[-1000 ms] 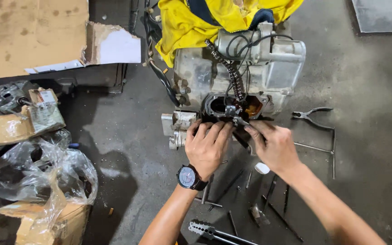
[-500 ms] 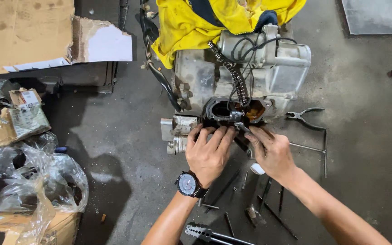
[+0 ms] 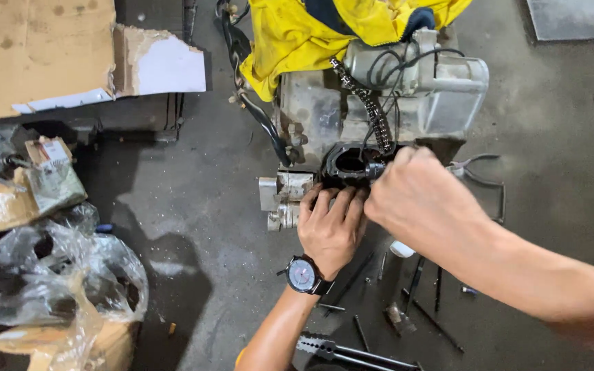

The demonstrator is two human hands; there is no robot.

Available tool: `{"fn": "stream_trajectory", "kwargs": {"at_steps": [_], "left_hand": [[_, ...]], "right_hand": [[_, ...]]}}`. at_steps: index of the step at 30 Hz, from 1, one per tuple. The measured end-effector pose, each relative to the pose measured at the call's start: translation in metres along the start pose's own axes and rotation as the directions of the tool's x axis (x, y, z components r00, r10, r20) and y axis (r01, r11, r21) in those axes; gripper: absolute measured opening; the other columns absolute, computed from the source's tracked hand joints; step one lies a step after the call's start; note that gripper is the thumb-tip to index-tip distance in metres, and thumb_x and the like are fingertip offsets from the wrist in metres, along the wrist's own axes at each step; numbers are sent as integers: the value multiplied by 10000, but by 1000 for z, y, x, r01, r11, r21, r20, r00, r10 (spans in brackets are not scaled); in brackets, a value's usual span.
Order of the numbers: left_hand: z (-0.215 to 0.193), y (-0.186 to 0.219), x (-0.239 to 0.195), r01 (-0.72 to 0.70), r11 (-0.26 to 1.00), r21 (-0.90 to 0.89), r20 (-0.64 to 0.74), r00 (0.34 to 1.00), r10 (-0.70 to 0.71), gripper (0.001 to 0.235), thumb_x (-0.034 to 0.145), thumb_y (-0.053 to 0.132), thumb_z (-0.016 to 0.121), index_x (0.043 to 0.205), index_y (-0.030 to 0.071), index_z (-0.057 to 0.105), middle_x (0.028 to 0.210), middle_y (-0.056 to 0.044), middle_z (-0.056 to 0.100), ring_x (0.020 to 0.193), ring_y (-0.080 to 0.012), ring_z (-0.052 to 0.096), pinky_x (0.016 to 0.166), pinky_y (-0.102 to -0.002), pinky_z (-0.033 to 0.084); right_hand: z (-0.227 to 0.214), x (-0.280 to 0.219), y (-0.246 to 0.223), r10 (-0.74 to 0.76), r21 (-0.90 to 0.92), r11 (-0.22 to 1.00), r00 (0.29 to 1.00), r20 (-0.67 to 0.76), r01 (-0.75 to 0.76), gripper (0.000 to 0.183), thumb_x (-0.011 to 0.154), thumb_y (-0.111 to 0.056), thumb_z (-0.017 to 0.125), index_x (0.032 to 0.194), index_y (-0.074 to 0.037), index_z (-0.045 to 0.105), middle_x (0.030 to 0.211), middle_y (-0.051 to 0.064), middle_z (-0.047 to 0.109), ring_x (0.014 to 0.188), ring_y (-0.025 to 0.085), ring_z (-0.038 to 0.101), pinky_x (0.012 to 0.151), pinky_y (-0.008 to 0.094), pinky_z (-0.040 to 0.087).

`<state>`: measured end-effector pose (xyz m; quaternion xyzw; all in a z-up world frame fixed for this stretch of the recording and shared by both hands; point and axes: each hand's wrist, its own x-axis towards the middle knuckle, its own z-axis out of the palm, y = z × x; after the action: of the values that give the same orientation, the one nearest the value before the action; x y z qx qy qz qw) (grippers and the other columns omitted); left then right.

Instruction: The person works on a disassembled engine block, using a wrench and pliers to tighten and adjust internal components. They repeatedly insert and remove a small metal part, repositioning it within the engine cavity and securing it with tools.

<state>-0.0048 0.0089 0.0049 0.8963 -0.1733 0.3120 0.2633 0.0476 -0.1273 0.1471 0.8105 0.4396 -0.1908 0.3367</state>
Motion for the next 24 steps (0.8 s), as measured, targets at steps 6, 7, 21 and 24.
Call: {"fn": "stream_trajectory", "kwargs": {"at_steps": [6, 7, 21, 24], "left_hand": [[-2, -3, -5, -12, 1000, 12, 1, 1000, 12, 311, 951, 179, 752, 1249, 110, 696, 1093, -32, 675, 977, -227, 627, 1056, -438, 471], [-3, -1, -6, -12, 1000, 14, 5, 1000, 12, 311, 951, 179, 752, 1249, 110, 696, 1093, -32, 675, 977, -227, 627, 1056, -438, 471], [20, 45, 22, -211, 952, 221, 257, 955, 152, 365, 856, 162, 704, 1206, 68, 660, 1043, -71, 655, 966, -265, 614, 958, -485, 462], [40, 56, 24, -224, 921, 320, 337, 935, 110, 162, 958, 200, 711, 1015, 74, 627, 887, -75, 593, 854, -274, 581, 853, -489, 451]], "right_hand": [[62, -48, -21, 375, 228, 921, 879, -294, -316, 340, 739, -224, 640, 1029, -56, 697, 876, 91, 694, 815, 265, 721, 670, 404, 579], [69, -49, -23, 374, 232, 921, 880, -294, -315, 340, 739, -224, 640, 1029, -56, 697, 876, 91, 694, 815, 265, 721, 670, 404, 579], [200, -24, -110, 706, 852, -453, 689, 162, 263, 208, 924, -126, 666, 1061, 12, 737, 765, 87, 798, 636, 124, 759, 559, 281, 605], [216, -30, -127, 638, 717, -620, 737, 223, 320, 215, 922, -123, 658, 1064, 17, 738, 759, 88, 788, 626, 131, 740, 543, 275, 581]]}}
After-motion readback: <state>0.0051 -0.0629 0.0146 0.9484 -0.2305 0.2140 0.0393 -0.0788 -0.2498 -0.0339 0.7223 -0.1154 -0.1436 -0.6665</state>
